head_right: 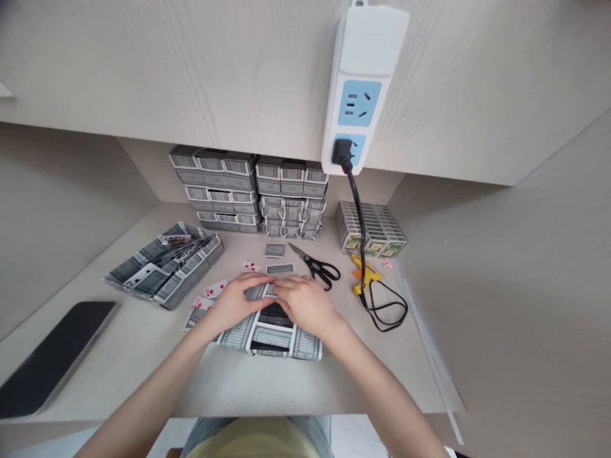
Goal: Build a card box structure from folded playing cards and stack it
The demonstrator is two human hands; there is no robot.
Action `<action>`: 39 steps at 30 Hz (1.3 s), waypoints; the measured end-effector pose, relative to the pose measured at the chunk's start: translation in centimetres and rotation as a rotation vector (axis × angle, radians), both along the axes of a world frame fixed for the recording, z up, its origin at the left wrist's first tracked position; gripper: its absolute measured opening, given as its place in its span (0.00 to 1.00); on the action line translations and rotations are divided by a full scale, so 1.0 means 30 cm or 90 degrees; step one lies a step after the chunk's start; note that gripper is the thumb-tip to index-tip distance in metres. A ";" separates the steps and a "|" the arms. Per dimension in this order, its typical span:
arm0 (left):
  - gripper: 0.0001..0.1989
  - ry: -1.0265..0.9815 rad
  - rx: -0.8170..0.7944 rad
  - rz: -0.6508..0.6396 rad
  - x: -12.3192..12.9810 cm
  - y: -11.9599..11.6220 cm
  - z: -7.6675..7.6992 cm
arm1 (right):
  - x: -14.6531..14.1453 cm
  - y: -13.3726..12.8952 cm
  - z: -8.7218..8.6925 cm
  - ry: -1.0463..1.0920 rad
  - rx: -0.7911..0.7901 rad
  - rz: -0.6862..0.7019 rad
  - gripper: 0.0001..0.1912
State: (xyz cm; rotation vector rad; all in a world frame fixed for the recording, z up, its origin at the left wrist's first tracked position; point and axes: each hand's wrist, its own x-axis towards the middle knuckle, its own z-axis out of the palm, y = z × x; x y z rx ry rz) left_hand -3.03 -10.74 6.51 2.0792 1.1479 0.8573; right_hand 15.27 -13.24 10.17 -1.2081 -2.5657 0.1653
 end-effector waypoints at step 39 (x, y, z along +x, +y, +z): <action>0.10 0.223 0.066 -0.107 0.027 0.041 0.106 | 0.062 -0.030 0.015 0.058 -0.085 -0.149 0.24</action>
